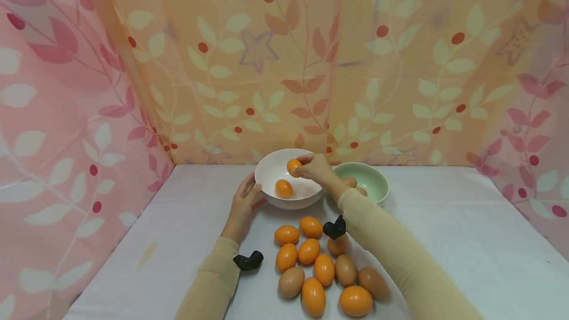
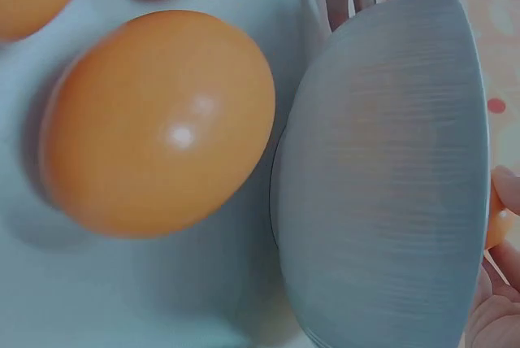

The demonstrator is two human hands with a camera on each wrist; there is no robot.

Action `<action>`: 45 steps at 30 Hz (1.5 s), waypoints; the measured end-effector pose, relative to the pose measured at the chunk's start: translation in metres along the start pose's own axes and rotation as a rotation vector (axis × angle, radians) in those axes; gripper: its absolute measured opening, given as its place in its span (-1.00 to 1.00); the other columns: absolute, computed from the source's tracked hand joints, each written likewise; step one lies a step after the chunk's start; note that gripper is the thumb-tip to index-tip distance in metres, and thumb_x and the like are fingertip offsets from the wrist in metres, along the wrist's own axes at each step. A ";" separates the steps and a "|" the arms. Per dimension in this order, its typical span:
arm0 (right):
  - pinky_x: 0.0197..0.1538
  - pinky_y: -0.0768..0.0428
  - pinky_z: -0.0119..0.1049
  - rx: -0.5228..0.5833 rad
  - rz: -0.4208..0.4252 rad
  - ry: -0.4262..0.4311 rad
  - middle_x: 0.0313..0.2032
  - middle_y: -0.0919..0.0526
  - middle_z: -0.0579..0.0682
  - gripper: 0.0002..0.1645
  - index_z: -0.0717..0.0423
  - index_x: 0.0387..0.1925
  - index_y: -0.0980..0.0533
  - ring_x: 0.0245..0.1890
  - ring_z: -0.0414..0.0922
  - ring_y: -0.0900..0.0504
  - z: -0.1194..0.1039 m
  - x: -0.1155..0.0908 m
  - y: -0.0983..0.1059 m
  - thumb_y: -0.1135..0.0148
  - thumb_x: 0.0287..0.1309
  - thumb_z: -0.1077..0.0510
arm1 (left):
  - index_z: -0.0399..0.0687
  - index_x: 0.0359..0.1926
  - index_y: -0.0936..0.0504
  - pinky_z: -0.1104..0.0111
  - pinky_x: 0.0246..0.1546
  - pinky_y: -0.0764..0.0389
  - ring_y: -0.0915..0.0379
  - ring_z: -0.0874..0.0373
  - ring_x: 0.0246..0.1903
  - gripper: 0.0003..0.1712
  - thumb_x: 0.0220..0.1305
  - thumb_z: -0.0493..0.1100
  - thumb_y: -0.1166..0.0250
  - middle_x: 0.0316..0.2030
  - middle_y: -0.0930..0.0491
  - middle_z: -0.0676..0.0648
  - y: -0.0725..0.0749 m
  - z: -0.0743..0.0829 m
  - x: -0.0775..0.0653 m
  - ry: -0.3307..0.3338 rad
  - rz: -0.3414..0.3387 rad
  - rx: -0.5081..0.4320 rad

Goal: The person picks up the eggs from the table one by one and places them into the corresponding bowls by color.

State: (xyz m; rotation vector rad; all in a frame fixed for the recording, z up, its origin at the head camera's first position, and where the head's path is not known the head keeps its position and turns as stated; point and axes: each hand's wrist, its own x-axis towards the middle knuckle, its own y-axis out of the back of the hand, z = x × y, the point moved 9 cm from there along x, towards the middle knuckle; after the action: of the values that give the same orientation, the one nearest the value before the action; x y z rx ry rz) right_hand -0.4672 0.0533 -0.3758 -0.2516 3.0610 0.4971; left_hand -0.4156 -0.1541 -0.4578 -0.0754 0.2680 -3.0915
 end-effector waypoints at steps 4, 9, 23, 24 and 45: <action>0.09 -0.68 -0.18 0.028 0.001 -0.016 0.15 -0.62 0.24 -0.39 0.27 0.19 -0.53 0.05 0.01 -0.61 0.005 0.005 -0.001 -0.42 0.05 0.31 | 0.13 0.51 -0.17 -0.01 0.32 -0.47 -0.21 -0.04 0.44 -0.33 0.47 -0.04 -0.15 0.54 -0.10 -0.03 -0.001 -0.002 0.000 0.001 0.000 0.007; 0.10 -0.68 -0.18 0.037 0.003 -0.024 0.17 -0.60 0.25 -0.38 0.29 0.22 -0.51 0.05 0.02 -0.62 0.012 0.012 -0.002 -0.41 0.08 0.30 | 0.12 0.53 -0.15 -0.05 0.32 -0.45 -0.15 -0.04 0.47 -0.33 0.48 -0.08 -0.12 0.55 -0.07 -0.04 -0.003 -0.002 0.000 -0.007 -0.012 0.011; 0.08 -0.70 -0.20 -0.014 0.016 -0.031 0.14 -0.63 0.20 -0.41 0.28 0.17 -0.55 0.04 -0.01 -0.62 0.025 0.024 -0.009 -0.42 0.03 0.32 | 0.11 0.53 -0.14 0.01 0.29 -0.50 -0.17 -0.02 0.46 -0.33 0.49 -0.07 -0.12 0.55 -0.06 -0.04 -0.003 0.000 0.001 -0.009 -0.012 0.009; 0.08 -0.70 -0.20 -0.014 0.010 -0.035 0.15 -0.63 0.20 -0.41 0.28 0.16 -0.55 0.05 -0.01 -0.61 0.026 0.025 -0.010 -0.42 0.03 0.32 | 0.10 0.53 -0.14 0.02 0.28 -0.51 -0.17 -0.02 0.46 -0.33 0.49 -0.07 -0.11 0.55 -0.07 -0.04 -0.003 0.000 0.001 -0.009 -0.012 0.011; 0.09 -0.69 -0.23 -0.146 -0.060 -0.102 0.11 -0.63 0.20 -0.44 0.32 0.13 -0.56 -0.13 -0.07 -0.61 0.033 0.029 -0.018 -0.44 0.06 0.27 | 0.10 0.53 -0.14 0.00 0.33 -0.45 -0.15 -0.01 0.47 -0.33 0.49 -0.09 -0.11 0.56 -0.05 -0.05 -0.002 0.002 0.000 -0.007 -0.014 -0.006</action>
State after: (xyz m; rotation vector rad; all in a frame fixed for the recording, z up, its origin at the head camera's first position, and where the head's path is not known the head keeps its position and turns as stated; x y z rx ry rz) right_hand -0.4926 0.0423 -0.4139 -0.3112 2.9121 0.7079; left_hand -0.4156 -0.1522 -0.4556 -0.0880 0.2781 -3.1038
